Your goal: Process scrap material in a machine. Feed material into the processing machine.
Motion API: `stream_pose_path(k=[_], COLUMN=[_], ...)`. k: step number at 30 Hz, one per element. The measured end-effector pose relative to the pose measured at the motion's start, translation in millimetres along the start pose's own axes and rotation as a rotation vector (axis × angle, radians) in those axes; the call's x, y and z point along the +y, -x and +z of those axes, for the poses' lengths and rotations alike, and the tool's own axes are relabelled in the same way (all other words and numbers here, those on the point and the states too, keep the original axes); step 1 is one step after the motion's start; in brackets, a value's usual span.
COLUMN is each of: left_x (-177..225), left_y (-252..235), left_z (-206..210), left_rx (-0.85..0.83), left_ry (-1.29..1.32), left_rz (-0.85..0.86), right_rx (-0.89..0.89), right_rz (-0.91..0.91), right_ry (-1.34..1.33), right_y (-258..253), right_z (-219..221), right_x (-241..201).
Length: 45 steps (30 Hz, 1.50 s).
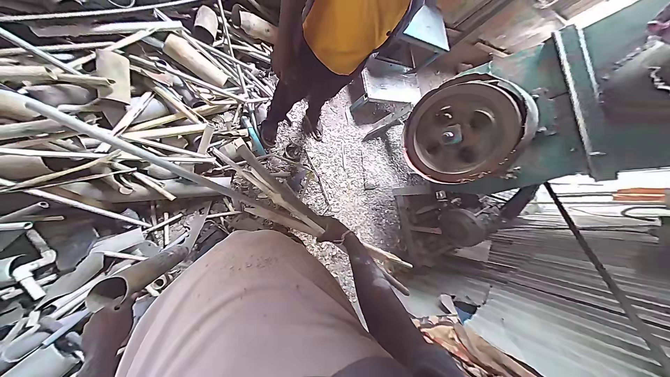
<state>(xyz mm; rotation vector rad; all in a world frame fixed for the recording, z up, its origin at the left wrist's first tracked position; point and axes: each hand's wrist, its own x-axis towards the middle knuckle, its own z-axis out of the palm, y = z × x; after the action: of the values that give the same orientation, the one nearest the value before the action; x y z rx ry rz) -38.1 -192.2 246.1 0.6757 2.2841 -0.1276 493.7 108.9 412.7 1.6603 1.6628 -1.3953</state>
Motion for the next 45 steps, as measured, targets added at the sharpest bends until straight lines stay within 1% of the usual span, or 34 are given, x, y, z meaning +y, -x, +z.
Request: stream_pose_path(k=[3,5,9,14,18,20,25,30,34,41,45], left_x=[4,-1,1,8,9,17,15,25,11,10,1], left_y=[6,4,11,25,34,44,48,62,52,49,44], left_z=[-5,-1,-2,-6,-8,-16,-19,-30,-17,-11,-3], left_rx=[-0.003,0.016,0.017,0.021,0.019,0.007,-0.001,-0.015,0.001,0.012,0.019], left_ry=[0.045,0.026,0.025,0.034,0.061,0.088,0.090,0.132,0.144,0.143,0.137], left_rz=[-0.012,-0.014,-0.033,-0.091,-0.144,-0.156,-0.154,-0.126,-0.109,-0.115,-0.119], right_rx=[0.037,0.059,0.089,0.121,0.124,0.122,0.118,0.109,0.116,0.147,0.159], right_rz=[0.013,0.000,-0.026,-0.051,-0.079,-0.093,-0.105,-0.128,-0.121,-0.166,-0.206], right_ry=[-0.011,-0.014,-0.015,-0.013,-0.026,-0.018,-0.004,-0.002,0.020,0.048,-0.004], right_y=[-5,-8,-16,-19,-24,-25,-30,-32,-34,-35,-39], right_z=[-13,-21,-35,-48,-52,-53,-52,-53,-58,-77,-83], right_x=[-5,-9,-15,-26,-34,-38,-44,-48,-53,-66,-71])
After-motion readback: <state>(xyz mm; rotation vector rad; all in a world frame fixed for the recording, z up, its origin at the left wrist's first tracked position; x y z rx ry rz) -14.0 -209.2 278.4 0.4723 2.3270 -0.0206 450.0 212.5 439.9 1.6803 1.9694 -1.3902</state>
